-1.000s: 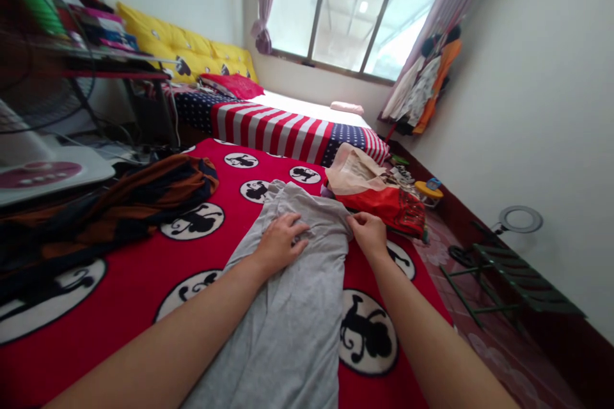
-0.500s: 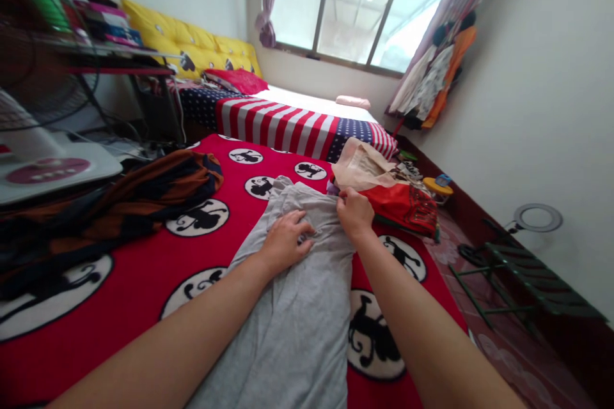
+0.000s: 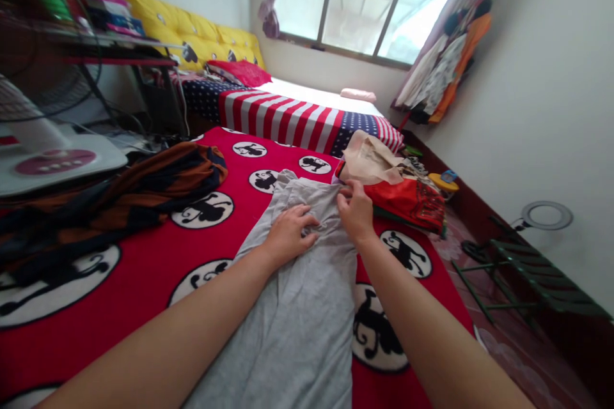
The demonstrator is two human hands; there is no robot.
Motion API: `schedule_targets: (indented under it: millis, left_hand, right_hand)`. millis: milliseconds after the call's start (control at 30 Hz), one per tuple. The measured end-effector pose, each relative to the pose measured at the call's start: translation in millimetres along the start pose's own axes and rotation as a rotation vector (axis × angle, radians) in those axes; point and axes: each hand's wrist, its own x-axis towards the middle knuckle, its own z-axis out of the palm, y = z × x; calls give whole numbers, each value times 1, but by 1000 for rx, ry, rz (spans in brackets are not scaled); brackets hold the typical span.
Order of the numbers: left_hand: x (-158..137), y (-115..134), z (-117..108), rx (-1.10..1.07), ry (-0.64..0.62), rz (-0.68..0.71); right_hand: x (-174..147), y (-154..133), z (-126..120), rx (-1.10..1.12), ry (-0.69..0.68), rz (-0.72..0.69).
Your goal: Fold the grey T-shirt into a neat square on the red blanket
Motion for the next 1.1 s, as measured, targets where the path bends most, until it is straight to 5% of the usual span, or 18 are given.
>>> schedule_targets:
  millis: [100, 267, 633, 767, 967, 1100]
  left_hand:
    - [1, -1, -3, -19, -2, 11]
    - [3, -6, -3, -36, -12, 30]
    - [3, 0, 1, -14, 5, 109]
    - [-8, 33, -9, -11, -55, 269]
    - [-27, 76, -4, 24, -370, 691]
    - [-25, 79, -1, 43, -417, 703]
  right_hand:
    - [-45, 6, -10, 193, -2, -112]
    - [-128, 14, -46, 178, -169, -259]
    - [-269, -10, -123, 174, -341, -326]
    - [-295, -16, -132, 125, -321, -392]
    - [-306, -16, -125, 56, -309, -514]
    - [-309, -17, -120, 22, -322, -536]
